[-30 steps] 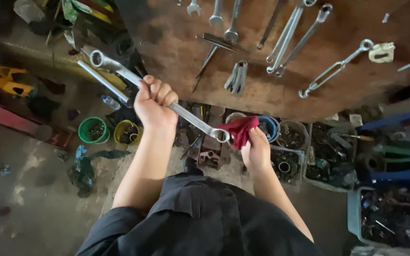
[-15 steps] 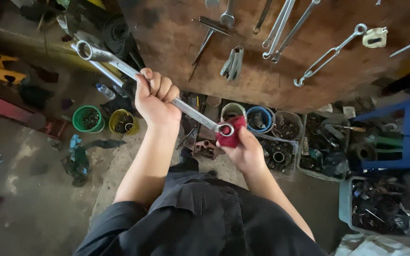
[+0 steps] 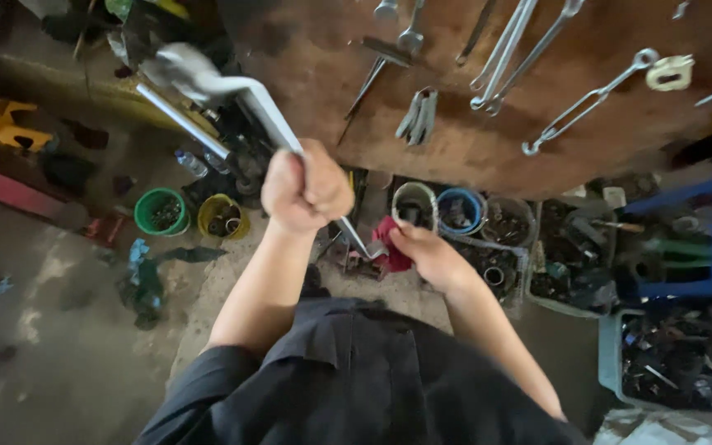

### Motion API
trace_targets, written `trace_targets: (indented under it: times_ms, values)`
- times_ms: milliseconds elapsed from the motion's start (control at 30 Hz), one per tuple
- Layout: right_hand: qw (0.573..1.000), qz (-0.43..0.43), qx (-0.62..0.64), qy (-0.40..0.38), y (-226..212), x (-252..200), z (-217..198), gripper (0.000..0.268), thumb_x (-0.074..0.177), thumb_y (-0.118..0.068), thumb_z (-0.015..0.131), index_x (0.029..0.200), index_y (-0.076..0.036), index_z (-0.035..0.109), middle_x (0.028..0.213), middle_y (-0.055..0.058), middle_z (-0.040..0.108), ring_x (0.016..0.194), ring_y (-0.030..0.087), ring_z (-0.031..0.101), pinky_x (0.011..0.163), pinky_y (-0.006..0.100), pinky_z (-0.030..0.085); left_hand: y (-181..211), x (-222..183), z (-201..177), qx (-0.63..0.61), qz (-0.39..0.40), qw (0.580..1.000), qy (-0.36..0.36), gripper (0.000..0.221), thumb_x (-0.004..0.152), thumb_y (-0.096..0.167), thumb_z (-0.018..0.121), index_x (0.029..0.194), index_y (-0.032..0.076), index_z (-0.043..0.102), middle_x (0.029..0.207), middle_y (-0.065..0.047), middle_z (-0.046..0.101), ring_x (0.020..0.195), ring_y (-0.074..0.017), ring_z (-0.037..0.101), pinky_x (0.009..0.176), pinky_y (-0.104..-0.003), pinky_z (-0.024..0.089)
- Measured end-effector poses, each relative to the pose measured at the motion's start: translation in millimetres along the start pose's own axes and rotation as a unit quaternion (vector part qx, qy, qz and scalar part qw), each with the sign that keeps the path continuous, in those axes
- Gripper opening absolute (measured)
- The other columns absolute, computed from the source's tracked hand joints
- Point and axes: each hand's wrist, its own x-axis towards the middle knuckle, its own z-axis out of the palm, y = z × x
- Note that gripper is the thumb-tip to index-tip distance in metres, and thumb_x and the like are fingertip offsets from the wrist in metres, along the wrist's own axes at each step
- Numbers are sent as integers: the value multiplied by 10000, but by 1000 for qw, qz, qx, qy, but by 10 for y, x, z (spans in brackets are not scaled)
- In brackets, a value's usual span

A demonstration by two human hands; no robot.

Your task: Wiping and organizing wrenches on a tool board in a workshop.

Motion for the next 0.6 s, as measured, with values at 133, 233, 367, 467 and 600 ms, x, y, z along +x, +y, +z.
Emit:
trace_targets:
  times_ms: [133, 233, 367, 467, 600]
  values:
    - [994, 79, 81, -10, 22, 355, 288, 378, 1069, -292, 501, 1285, -13, 639, 1028, 28, 705, 854, 96, 608, 770, 256, 487, 231, 141, 8, 49, -103, 983, -142, 499, 1048, 434, 608, 747, 53, 495, 579, -61, 411, 459, -184, 376, 441, -351, 296]
    - [989, 43, 136, 32, 151, 639, 356, 386, 1088, -290, 495, 1235, 32, 649, 958, 51, 712, 774, 131, 618, 714, 285, 495, 452, 293, -163, 65, -97, 984, -132, 489, 1045, 439, 611, 756, 62, 496, 587, -73, 423, 470, -196, 388, 455, -363, 299]
    - [981, -120, 90, 124, 64, 691, 543, 511, 1167, -358, 427, 1213, 80, 687, 991, 95, 728, 876, 154, 648, 817, 296, 516, 725, 388, -511, -10, 13, 998, 67, 388, 1079, 426, 514, 852, 111, 497, 628, 36, 341, 500, -104, 299, 474, -299, 237]
    - [906, -149, 380, 112, -311, 910, 796, 385, 1054, -322, 464, 1209, 6, 595, 1096, 70, 694, 976, 211, 663, 853, 399, 553, 838, 442, -947, -107, 78, 962, 239, 366, 1116, 392, 418, 893, 116, 511, 656, 61, 291, 518, -84, 241, 463, -263, 212]
    - [900, -215, 364, 110, -22, 1188, 885, 454, 1136, -375, 453, 1278, 31, 598, 1159, 105, 665, 1057, 216, 623, 960, 363, 512, 927, 420, -1694, -206, 83, 919, 326, 387, 1124, 391, 385, 881, 116, 508, 639, 64, 266, 512, -83, 211, 438, -248, 201]
